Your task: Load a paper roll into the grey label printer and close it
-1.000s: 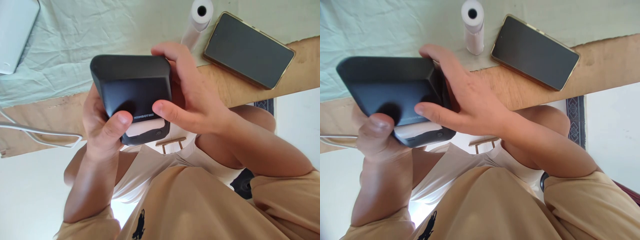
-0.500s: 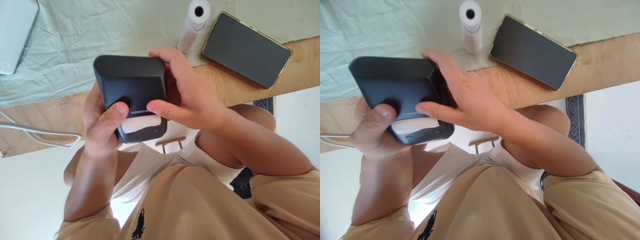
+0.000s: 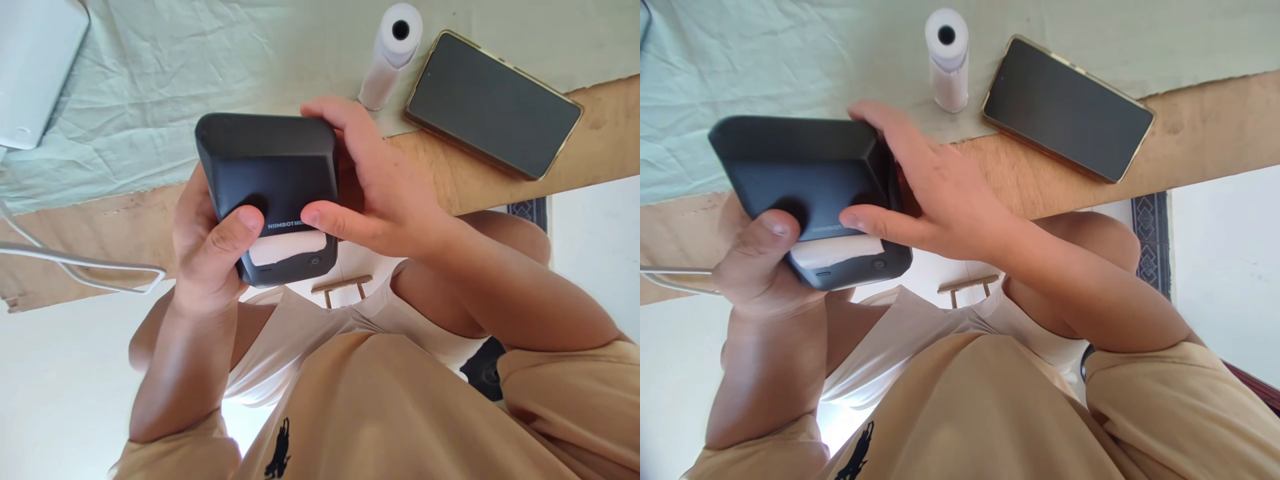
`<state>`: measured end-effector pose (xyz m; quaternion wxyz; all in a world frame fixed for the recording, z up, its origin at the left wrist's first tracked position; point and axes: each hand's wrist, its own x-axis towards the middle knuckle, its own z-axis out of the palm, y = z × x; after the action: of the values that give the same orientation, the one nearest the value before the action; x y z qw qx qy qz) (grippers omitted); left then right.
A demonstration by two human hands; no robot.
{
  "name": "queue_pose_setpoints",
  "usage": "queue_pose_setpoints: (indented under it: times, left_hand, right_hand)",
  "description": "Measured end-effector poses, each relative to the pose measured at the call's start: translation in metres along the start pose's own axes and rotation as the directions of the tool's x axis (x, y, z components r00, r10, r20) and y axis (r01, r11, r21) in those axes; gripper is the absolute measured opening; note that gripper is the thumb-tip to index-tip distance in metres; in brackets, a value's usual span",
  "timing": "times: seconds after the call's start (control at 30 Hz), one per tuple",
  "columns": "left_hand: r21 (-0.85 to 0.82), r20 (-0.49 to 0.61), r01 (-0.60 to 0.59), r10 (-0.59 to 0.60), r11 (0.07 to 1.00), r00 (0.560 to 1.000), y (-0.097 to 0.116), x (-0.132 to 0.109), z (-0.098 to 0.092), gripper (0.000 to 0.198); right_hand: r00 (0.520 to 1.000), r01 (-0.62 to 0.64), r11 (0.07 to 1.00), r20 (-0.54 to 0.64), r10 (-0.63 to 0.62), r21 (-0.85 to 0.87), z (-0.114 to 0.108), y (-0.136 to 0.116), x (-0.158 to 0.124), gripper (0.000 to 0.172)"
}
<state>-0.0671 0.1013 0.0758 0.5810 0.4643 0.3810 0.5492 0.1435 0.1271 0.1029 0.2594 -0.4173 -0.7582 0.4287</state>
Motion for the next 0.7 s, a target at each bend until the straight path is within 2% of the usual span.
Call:
queue_pose_setpoints:
  times: [0.23, 0.6, 0.7]
  left_hand:
    - [0.013, 0.005, -0.002, 0.002, 1.000, 1.000, 0.0009, 0.0017, -0.0001, 0.039]
    - [-0.005, 0.001, 0.040, -0.040, 0.999, 0.999, 0.0015, -0.0006, 0.0008, 0.043]
    - [-0.036, -0.017, 0.049, -0.049, 0.998, 0.999, 0.0004, -0.0005, 0.0007, 0.041]
  right_hand:
    - [0.999, 0.035, 0.999, -0.017, -0.034, 0.010, 0.0001, 0.0032, 0.0001, 0.077]
    - [1.000, -0.004, 0.997, -0.011, 0.003, -0.078, -0.0008, 0.0019, -0.0020, 0.076]
    - [1.000, -0.016, 0.998, -0.009, 0.016, -0.057, -0.0008, 0.0002, -0.0020, 0.076]
